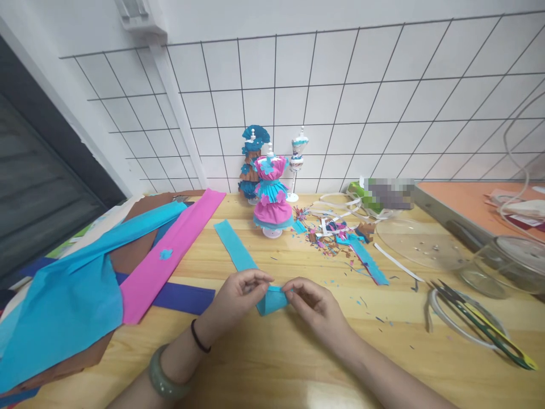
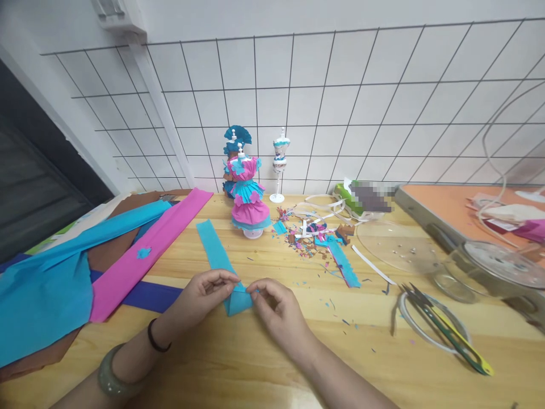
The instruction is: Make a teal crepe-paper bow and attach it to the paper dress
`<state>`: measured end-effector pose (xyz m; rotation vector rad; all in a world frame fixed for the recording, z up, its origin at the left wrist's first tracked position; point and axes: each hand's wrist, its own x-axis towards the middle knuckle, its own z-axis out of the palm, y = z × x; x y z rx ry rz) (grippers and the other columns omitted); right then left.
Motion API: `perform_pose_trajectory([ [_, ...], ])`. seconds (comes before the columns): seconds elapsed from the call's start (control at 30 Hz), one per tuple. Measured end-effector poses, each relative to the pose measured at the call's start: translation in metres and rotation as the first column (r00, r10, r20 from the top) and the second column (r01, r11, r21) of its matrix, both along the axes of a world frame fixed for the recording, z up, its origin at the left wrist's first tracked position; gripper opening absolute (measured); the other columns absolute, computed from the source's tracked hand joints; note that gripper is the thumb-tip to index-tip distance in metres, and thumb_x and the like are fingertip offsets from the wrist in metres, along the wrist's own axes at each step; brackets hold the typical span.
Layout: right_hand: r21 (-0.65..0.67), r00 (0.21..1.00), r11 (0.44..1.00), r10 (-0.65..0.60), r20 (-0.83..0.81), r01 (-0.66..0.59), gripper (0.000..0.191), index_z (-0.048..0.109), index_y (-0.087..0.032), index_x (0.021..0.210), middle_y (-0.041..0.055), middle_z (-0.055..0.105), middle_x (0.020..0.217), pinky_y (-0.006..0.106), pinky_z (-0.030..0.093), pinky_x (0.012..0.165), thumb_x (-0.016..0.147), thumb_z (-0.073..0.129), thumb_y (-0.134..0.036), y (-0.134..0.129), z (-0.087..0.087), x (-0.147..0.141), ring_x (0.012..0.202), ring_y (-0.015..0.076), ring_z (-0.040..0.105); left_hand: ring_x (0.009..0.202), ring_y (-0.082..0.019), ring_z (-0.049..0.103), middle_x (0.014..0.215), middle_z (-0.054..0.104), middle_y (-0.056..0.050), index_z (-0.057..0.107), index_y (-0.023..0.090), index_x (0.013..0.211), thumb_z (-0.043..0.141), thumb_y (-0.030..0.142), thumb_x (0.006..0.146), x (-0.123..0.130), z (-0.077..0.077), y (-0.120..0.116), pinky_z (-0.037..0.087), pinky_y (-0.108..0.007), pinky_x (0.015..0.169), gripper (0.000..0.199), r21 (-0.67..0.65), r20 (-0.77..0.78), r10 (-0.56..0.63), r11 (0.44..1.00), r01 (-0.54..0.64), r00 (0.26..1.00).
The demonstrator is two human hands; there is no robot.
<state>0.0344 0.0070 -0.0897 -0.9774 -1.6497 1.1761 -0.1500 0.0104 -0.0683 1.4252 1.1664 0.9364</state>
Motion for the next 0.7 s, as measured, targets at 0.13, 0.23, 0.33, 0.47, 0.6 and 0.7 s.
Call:
perform_pose_trajectory([
  [0.13,0.008,1.0,1.0,0.022,0.002,-0.022,0.015,0.064,-0.018,0.085,0.0042,0.063,0.082,0.026,0.044,0.069,0.083,0.051,-0.026,0.0,0.0,-0.001,0.076,0.0147,0.057,0.069,-0.013,0.053,0.071,0.06,-0.003,0.064,0.013,0.077,0.054,0.031,0.076,0.0,0.005,-0.001,0.041,-0.024,0.063,0.021,0.025,-0.059,-0.019,0.999,0.02,0.998],
  [0.23,-0.006,1.0,1.0,-0.018,0.022,0.018,0.014,0.063,-0.018,0.087,0.0027,0.061,0.076,0.025,0.043,0.063,0.08,0.055,-0.026,0.001,-0.003,-0.002,0.067,0.0131,0.054,0.07,-0.014,0.053,0.073,0.059,-0.004,0.066,0.013,0.077,0.051,0.03,0.077,0.001,0.008,-0.002,0.041,-0.024,0.064,0.023,0.041,-0.105,-0.035,0.998,0.04,0.994],
  [0.33,-0.009,0.997,0.998,-0.063,0.048,0.064,0.016,0.063,-0.018,0.089,0.0012,0.058,0.07,0.024,0.043,0.059,0.077,0.059,-0.027,0.002,-0.007,-0.003,0.063,0.0126,0.052,0.072,-0.015,0.054,0.077,0.059,-0.005,0.066,0.012,0.083,0.054,0.028,0.075,0.002,0.005,-0.001,0.042,-0.025,0.065,0.022,0.045,-0.088,-0.035,0.998,0.04,0.996],
  [0.47,0.055,0.992,0.995,-0.093,0.086,0.089,0.015,0.064,-0.019,0.09,0.0027,0.061,0.075,0.025,0.045,0.061,0.078,0.058,-0.026,0.003,-0.009,-0.003,0.066,0.0134,0.055,0.075,-0.017,0.056,0.081,0.06,-0.008,0.067,0.011,0.086,0.063,0.029,0.07,0.003,-0.003,0.0,0.045,-0.027,0.066,0.024,0.041,-0.071,-0.015,0.999,0.018,0.997],
  [0.6,0.184,0.982,0.978,-0.128,0.139,0.102,0.013,0.065,-0.019,0.088,0.0033,0.062,0.075,0.025,0.045,0.064,0.078,0.058,-0.023,0.003,-0.006,-0.002,0.068,0.0136,0.056,0.077,-0.017,0.057,0.082,0.061,-0.008,0.068,0.012,0.086,0.065,0.029,0.068,0.003,-0.007,0.0,0.046,-0.028,0.069,0.025,0.039,-0.081,-0.008,0.999,0.011,0.997],
  [0.7,0.237,0.977,0.966,-0.147,0.156,0.107,0.011,0.065,-0.019,0.086,0.0045,0.063,0.076,0.027,0.046,0.065,0.078,0.059,-0.023,0.003,-0.005,0.0,0.069,0.0144,0.057,0.077,-0.017,0.058,0.082,0.062,-0.008,0.068,0.012,0.086,0.065,0.028,0.068,0.003,-0.007,0.001,0.047,-0.028,0.07,0.024,0.044,-0.093,0.0,0.999,0.004,0.996],
])
